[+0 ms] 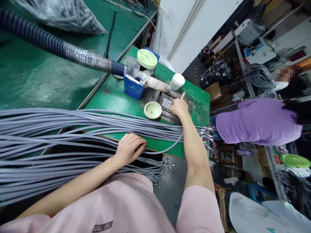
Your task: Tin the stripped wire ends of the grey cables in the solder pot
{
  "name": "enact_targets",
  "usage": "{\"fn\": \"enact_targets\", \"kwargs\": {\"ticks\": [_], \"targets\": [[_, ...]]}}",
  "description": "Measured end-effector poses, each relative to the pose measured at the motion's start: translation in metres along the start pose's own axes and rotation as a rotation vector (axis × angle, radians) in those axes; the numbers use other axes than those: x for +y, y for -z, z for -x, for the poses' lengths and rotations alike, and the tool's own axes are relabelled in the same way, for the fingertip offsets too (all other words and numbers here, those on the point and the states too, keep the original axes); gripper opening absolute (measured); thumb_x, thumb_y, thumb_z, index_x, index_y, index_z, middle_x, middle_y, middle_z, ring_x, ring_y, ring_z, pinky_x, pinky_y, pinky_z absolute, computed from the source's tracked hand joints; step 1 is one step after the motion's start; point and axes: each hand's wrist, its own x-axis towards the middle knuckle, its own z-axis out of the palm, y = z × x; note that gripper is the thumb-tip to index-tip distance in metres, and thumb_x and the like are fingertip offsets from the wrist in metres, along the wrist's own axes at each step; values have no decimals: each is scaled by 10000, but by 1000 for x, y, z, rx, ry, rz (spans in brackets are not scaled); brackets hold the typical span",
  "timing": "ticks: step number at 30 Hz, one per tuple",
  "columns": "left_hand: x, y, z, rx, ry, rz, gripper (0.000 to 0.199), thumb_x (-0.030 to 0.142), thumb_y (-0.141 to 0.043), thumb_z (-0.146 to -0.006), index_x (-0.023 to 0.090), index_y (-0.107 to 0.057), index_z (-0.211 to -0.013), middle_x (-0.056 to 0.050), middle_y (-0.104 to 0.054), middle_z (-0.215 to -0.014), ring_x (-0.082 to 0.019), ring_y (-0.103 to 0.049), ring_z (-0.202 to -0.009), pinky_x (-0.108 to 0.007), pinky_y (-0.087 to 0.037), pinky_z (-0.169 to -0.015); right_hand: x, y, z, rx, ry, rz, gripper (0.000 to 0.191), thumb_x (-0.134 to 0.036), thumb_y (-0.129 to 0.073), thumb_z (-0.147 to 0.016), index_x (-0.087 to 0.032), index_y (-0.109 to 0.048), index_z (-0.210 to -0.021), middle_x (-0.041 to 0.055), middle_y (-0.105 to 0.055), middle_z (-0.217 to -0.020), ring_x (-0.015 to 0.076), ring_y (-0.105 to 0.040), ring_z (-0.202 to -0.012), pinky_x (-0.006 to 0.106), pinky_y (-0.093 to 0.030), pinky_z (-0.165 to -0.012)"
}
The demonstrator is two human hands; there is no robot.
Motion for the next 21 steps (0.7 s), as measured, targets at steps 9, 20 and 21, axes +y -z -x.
{"fn": "enact_targets", "kwargs": {"ticks": [9,20,21], "targets": [[-1,-1,0,11,-22,1,101,210,-511,-881,193,-609,-896,-37,-661,-787,-171,-549,-754,-323,-360,-699,-9,1,-6,-17,-1,33,333,-269,-509,-826,-109,-697,-1049,201,-695,-1027,293,-644,-992,331,-473,-795],[-1,1,-1,12,-16,0,104,210,-516,-876,195,-618,-884,-35,-676,-795,-173,-568,-759,-321,-367,-692,39,26,81,278,-17,-719,227,-325,-554,-807,-169,-600,-649,-12,-553,-517,132,-537,-472,238,-403,-496],[0,2,-2,8,-11,5,104,213,-518,-876,195,-620,-881,-35,-678,-795,-173,-572,-760,-321,-370,-692,46,23,102,293,-41,-835,225,-348,-560,-811,-174,-597,-673,-29,-536,-506,116,-504,-426,227,-382,-455]]}}
